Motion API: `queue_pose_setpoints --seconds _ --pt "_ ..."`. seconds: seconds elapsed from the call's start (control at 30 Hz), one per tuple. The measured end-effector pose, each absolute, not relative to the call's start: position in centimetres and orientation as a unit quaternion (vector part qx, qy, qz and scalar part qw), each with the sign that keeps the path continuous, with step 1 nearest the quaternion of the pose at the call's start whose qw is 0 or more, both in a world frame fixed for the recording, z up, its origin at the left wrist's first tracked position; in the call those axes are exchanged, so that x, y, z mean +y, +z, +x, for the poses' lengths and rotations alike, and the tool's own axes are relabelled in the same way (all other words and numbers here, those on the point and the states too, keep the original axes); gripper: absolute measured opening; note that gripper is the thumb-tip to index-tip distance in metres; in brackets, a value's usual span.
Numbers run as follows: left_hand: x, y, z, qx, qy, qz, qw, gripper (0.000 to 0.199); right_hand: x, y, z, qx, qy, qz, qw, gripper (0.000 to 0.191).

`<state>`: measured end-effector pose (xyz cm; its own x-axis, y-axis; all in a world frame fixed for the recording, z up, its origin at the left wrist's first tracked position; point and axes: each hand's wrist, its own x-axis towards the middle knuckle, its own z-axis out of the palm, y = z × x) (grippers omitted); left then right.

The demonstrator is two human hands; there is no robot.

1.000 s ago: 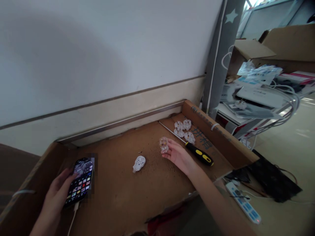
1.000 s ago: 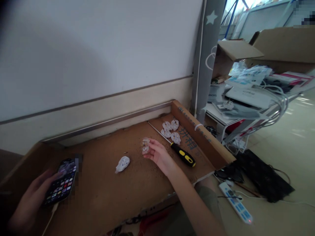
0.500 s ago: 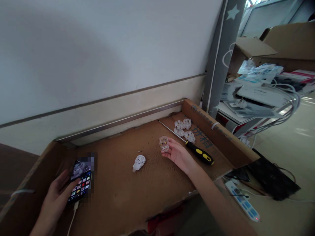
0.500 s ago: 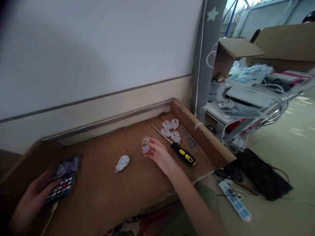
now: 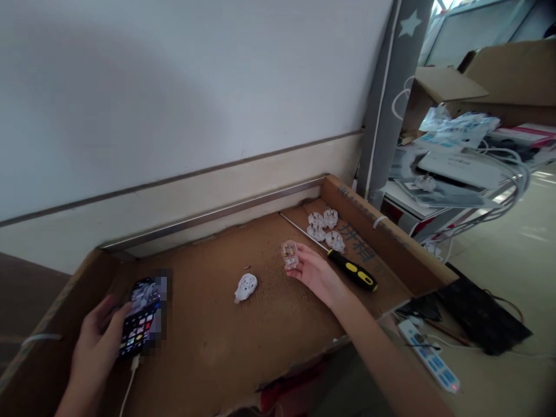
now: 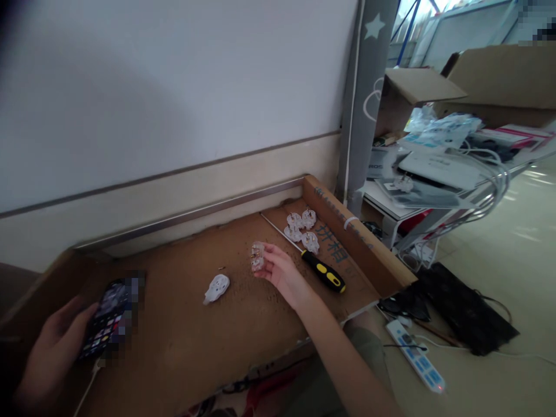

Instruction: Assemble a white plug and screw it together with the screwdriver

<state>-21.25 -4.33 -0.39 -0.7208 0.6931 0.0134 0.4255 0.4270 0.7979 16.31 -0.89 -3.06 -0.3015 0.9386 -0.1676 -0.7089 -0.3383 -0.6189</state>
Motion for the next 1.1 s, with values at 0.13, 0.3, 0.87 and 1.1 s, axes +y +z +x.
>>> queue_pose_setpoints --seconds 0.13,0.3,0.87,1.1 --pt "-3.3 -0.2 -21.7 0.831 0.369 0.383 0.164 0.044 -0.9 -3.1 16.4 -0.225 0.773 -0.265 0.53 0.04" --pt "-3.6 1.0 -20.0 0.835 0.379 0.395 0.06 0.046 -0.9 -3.0 16.3 -0.236 0.766 -0.273 0.532 0.043" --pt "-2.2 -0.2 -7.8 0.453 0.137 0.834 0.283 0.046 -1.1 -3.6 15.8 -0.297 0.728 -0.284 0.549 0.036" --pt "-2.1 0.0 -2.9 0.48 0.092 0.855 0.175 0.047 -1.0 -3.7 15.7 -0.31 0.708 -0.297 0.561 0.034"
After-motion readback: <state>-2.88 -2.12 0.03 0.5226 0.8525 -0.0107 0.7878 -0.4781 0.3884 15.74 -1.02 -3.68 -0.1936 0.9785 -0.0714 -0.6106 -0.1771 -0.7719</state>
